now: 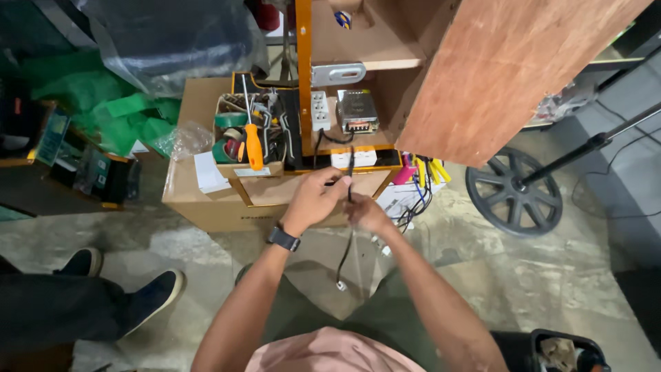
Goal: The person sits on the floor in front of a wooden cabinet and works on its internal electronics, using a screwdriver to unscrew and re-tighten a power supply unit and handling and arranging wires inside the compartment. They then close the cabinet door and carry the cabinet across the room.
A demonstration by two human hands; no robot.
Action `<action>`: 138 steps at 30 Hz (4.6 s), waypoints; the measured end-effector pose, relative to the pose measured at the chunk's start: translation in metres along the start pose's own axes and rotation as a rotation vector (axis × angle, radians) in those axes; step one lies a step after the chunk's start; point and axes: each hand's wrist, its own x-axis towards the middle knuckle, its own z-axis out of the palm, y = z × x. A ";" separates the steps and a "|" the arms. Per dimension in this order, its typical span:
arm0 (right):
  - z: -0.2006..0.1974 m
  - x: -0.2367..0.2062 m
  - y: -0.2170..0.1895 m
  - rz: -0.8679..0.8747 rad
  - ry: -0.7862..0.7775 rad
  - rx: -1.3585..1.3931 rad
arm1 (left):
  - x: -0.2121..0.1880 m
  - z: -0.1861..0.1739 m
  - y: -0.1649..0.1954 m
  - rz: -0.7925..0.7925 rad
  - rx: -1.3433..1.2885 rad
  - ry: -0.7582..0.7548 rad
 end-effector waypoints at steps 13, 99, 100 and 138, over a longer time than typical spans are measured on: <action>0.004 0.017 -0.108 -0.291 0.600 -0.414 | -0.008 -0.013 0.010 0.104 0.231 0.244; -0.034 0.163 -0.112 -0.591 0.607 -0.418 | 0.045 0.043 -0.061 0.109 1.228 0.096; -0.034 0.163 -0.110 -0.585 0.563 -0.382 | 0.045 0.042 -0.061 0.107 1.196 0.097; -0.018 0.181 -0.108 -0.727 0.389 0.112 | 0.046 0.032 -0.038 0.110 0.992 0.040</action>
